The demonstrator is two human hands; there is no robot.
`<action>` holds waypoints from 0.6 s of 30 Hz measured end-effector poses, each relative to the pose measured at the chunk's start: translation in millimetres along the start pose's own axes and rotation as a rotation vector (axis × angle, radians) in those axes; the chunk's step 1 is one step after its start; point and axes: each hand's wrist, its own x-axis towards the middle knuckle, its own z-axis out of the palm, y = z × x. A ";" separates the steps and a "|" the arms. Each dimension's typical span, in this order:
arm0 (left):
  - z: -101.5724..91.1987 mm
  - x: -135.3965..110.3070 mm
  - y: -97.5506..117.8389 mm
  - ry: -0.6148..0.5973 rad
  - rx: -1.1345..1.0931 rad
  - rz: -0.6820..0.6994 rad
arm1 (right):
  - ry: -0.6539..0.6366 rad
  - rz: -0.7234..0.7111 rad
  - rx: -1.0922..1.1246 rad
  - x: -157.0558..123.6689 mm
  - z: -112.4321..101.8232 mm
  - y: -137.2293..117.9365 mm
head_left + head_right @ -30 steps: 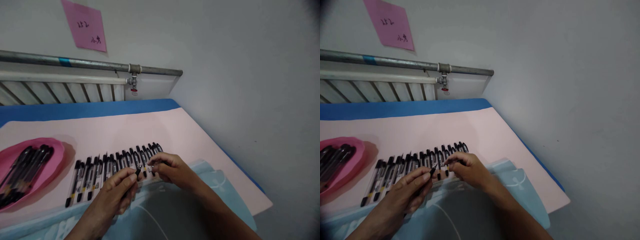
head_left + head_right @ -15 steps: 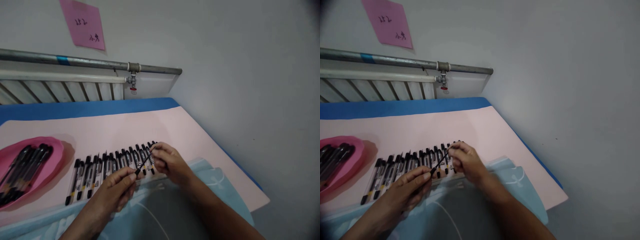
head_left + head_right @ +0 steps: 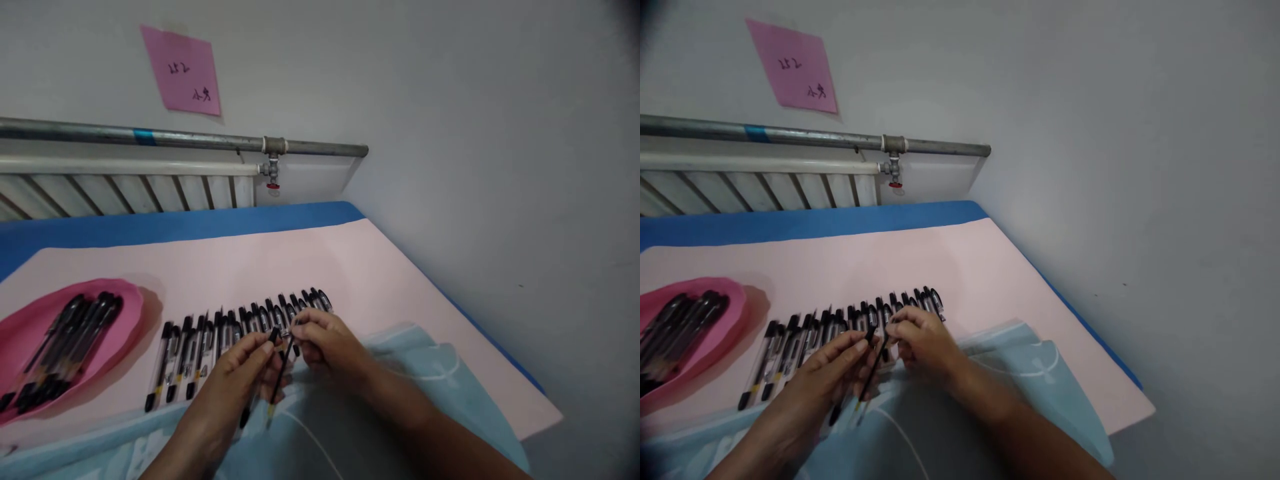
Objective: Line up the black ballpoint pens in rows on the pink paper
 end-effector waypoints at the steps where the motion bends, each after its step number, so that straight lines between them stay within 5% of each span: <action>1: 1.5 -0.1 -0.5 -0.006 -0.005 -0.015 | 0.001 0.000 -0.061 0.2 4.3 3.2; 7: 7.3 -5.0 1.8 0.025 0.030 -0.012 | 0.000 0.028 -0.172 2.5 9.9 8.8; 18: 4.3 -6.6 -5.1 -0.049 0.183 0.048 | -0.167 0.081 -0.023 -2.5 5.3 8.4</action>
